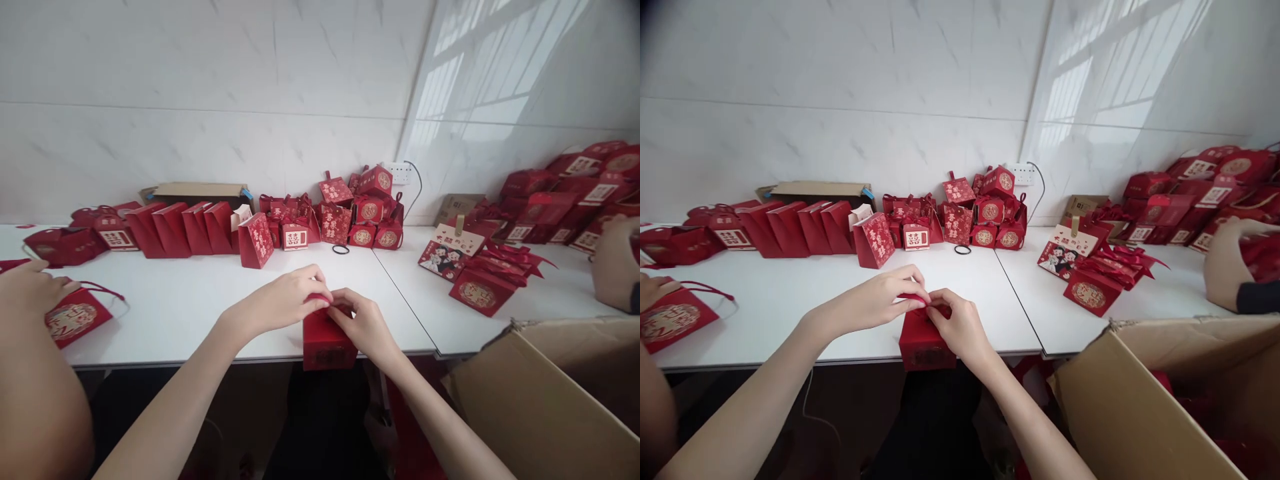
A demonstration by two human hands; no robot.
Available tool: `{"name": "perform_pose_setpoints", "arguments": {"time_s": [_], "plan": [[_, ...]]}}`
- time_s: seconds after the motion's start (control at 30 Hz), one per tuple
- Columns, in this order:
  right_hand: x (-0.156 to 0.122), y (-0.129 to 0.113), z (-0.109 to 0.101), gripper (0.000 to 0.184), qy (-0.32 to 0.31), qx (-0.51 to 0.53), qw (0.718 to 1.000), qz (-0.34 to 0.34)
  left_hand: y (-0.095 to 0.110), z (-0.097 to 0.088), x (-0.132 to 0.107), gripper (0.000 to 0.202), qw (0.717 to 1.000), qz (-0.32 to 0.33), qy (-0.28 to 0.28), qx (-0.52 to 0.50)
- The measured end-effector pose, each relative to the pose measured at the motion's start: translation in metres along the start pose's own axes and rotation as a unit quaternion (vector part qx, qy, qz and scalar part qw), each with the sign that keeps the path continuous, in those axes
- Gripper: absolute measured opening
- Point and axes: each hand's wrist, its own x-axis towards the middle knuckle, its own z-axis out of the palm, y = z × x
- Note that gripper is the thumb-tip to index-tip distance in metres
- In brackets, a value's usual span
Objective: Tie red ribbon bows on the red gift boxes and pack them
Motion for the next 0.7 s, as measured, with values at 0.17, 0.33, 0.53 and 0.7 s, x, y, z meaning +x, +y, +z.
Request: {"name": "perform_pose_setpoints", "arguments": {"time_s": [0.17, 0.33, 0.53, 0.7], "plan": [[0.0, 0.002, -0.002, 0.009, -0.004, -0.032, 0.999, 0.018, 0.001, -0.002, 0.018, 0.017, 1.0, 0.02, -0.016, -0.003], [-0.002, 0.002, -0.004, 0.008, -0.005, -0.049, 0.999, 0.009, -0.004, 0.002, 0.024, 0.016, 0.999, 0.032, -0.01, -0.039], [-0.005, 0.0, -0.001, 0.01, 0.01, 0.051, 0.998, 0.022, -0.019, 0.014, 0.023, 0.017, 0.989, 0.012, 0.053, -0.135], [-0.006, 0.003, 0.001, 0.02, 0.034, 0.111, 0.993, 0.032, -0.036, 0.028, 0.018, 0.014, 0.985, -0.044, 0.095, -0.135]]}}
